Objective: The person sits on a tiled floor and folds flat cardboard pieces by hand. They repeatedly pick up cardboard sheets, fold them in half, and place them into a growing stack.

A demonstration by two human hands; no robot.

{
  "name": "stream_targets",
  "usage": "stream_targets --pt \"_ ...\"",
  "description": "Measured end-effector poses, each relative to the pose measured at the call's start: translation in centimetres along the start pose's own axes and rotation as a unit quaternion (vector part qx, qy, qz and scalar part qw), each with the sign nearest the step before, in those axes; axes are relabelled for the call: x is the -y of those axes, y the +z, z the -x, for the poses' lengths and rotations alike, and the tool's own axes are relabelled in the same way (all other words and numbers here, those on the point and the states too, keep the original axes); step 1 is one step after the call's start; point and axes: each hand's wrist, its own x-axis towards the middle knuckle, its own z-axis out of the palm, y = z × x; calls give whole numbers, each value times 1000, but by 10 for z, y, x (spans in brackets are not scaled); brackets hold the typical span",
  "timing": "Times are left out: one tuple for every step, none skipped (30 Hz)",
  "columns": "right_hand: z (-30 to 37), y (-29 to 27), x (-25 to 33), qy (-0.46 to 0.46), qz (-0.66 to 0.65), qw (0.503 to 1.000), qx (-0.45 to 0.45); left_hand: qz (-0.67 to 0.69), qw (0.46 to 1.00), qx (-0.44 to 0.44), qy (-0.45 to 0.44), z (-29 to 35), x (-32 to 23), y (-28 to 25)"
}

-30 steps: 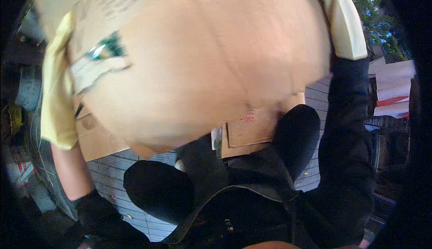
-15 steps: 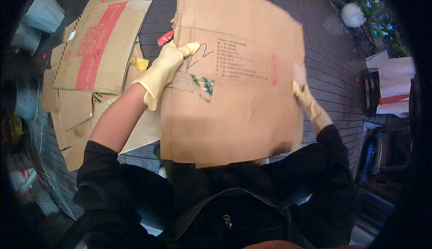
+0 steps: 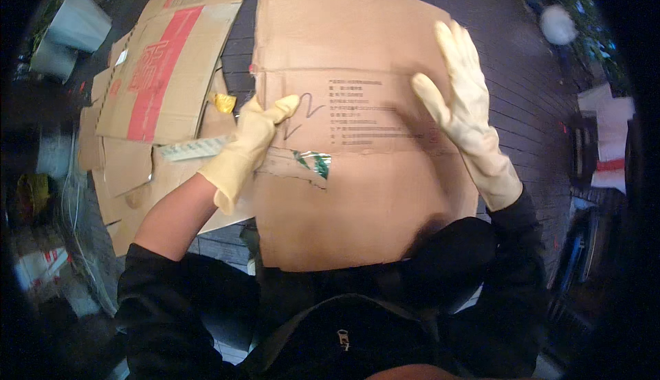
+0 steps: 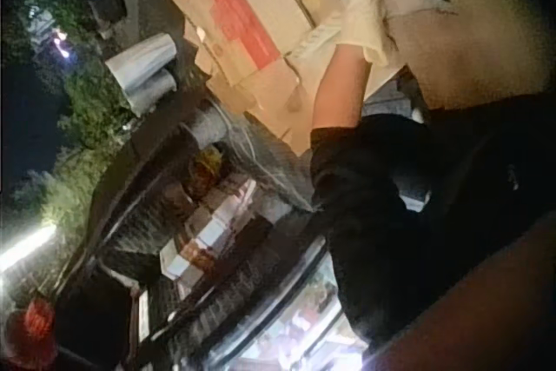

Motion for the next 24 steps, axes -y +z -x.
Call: stream_targets --pt "-21 19 9 -11 -35 999 0 10 1000 -4 17 -3 5 -1" --pt "-35 42 19 -20 -54 998 30 21 999 -6 35 -5 11 -3" --pt "-43 70 30 -7 -69 994 81 18 999 -5 34 -10 16 -5" --pt "-46 94 38 8 -83 986 142 20 999 -7 30 -13 22 -7" --pt "-41 115 48 7 -1 983 184 23 999 -9 20 -17 27 -9" --pt "-38 127 47 -12 -28 987 159 30 999 -6 19 -18 32 -11" --pt "-37 138 41 -12 -39 985 170 25 1000 -16 3 -21 36 -11" --pt "-34 146 38 14 -37 978 203 60 998 5 25 -20 40 -12" --pt "-31 151 34 -3 -54 983 178 94 994 24 40 -21 43 -11" --pt "-29 153 31 -40 -50 982 177 122 992 28 31 -18 45 -12" --pt "-29 153 27 -46 -54 980 184 132 988 46 57 -17 46 -12" --pt "-31 153 24 -62 -49 980 183 138 987 54 66 -14 47 -12" --pt "-33 151 23 -45 -91 974 203 144 985 62 71 -10 46 -14" --pt "-36 152 23 -49 -100 973 201 144 984 74 74 -7 45 -15" --pt "-38 151 24 -54 -102 974 196 146 982 91 83 -3 43 -19" --pt "-41 153 25 -58 -100 973 200 148 977 113 99 1 42 -21" --pt "-43 153 26 -56 -116 972 196 74 991 96 51 6 39 -27" --pt "-44 154 26 -57 -123 971 195 6 995 84 54 11 39 -32" --pt "-45 154 26 -64 -130 969 200 -62 995 60 44 19 39 -33" --pt "-45 153 25 -74 -152 968 186 -129 991 36 33 26 42 -36" --pt "-45 154 24 -87 -145 968 186 -111 991 9 70 30 45 -36" --pt "-44 154 21 -76 -133 965 212 -57 994 -13 95 34 51 -38" --pt "-44 154 20 -76 -137 964 216 -9 992 -28 127 36 57 -41" --pt "-43 154 18 -64 -136 962 226 37 986 -43 157 38 64 -42"
